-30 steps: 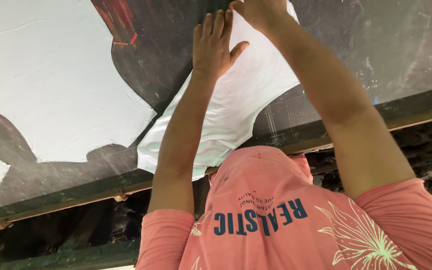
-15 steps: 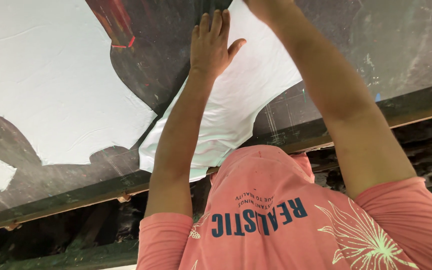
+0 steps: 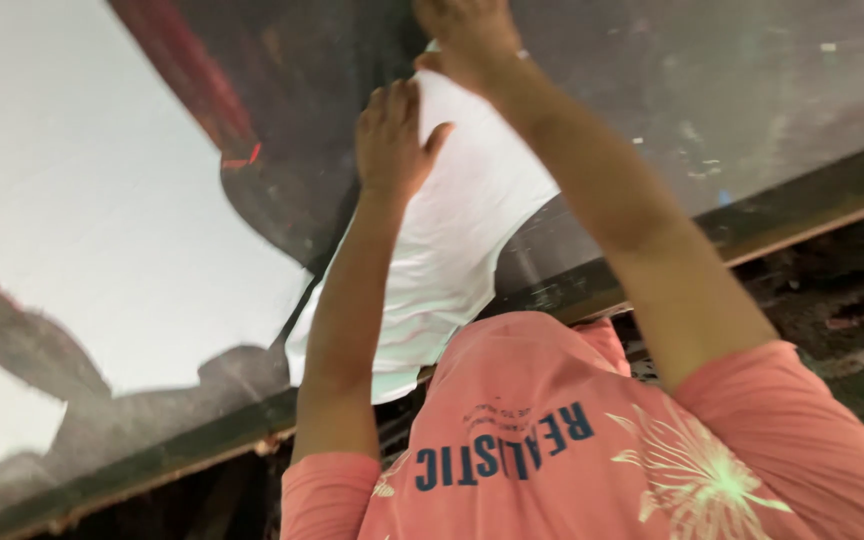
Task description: The person positions and smooths white fabric panels onto a dark printing table by hand, ensuring each piece is flat and aligned before pressing down the edges.
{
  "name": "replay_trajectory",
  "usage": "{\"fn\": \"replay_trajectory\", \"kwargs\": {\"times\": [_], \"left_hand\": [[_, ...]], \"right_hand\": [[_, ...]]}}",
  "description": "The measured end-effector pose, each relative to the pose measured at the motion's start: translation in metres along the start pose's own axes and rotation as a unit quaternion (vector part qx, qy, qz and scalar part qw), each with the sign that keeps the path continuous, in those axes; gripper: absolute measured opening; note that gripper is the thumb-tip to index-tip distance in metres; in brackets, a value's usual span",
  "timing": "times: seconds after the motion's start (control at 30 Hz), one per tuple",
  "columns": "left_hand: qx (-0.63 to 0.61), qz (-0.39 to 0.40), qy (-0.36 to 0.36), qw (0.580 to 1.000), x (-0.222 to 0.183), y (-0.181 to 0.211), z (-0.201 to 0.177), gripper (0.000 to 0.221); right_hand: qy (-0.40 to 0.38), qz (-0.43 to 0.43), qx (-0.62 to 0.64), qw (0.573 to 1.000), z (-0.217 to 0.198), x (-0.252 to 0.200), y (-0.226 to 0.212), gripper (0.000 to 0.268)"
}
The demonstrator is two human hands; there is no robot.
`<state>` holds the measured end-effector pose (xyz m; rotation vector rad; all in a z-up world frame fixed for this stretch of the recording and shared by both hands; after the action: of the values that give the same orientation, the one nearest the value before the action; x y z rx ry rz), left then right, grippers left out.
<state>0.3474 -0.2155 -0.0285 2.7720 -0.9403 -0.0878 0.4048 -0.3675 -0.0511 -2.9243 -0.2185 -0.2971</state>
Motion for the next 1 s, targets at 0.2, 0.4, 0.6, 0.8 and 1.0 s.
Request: {"fn": "replay_trajectory", "kwargs": {"times": [0.2, 0.4, 0.6, 0.8, 1.0], "left_hand": [[-0.045, 0.009, 0.105, 0.993, 0.017, 0.004, -0.036, 0.033], [-0.100, -0.090, 0.102, 0.986, 0.063, 0.001, -0.019, 0.027], [-0.071, -0.137, -0.003, 0.988, 0.078, -0.009, 0.015, 0.018], [-0.257, -0.011, 0.007, 0.966, 0.050, 0.028, -0.008, 0.018], [-0.403, 0.085, -0.137, 0.901, -0.098, 0.130, -0.067, 0.019]], "right_hand": [[0.040, 0.110, 0.139, 0.983, 0.012, 0.000, 0.017, 0.043], [0.153, 0.193, 0.283, 0.927, -0.049, -0.107, 0.001, 0.050], [-0.063, 0.396, 0.493, 0.772, -0.073, -0.255, -0.023, 0.029], [-0.124, 0.490, 0.683, 0.528, -0.070, -0.315, -0.041, 0.045], [-0.080, 0.503, 0.834, 0.214, -0.080, -0.307, -0.060, 0.080]]}}
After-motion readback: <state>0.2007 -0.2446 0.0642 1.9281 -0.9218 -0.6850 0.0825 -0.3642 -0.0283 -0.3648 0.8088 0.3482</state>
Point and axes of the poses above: each hand's wrist, its own x-axis towards the middle knuckle, its own z-axis out of the palm, y = z × x, the point moved 7 cm from there along x, towards the middle knuckle, and after that the axes turned 6 degrees about y, right-handed, at the moved point
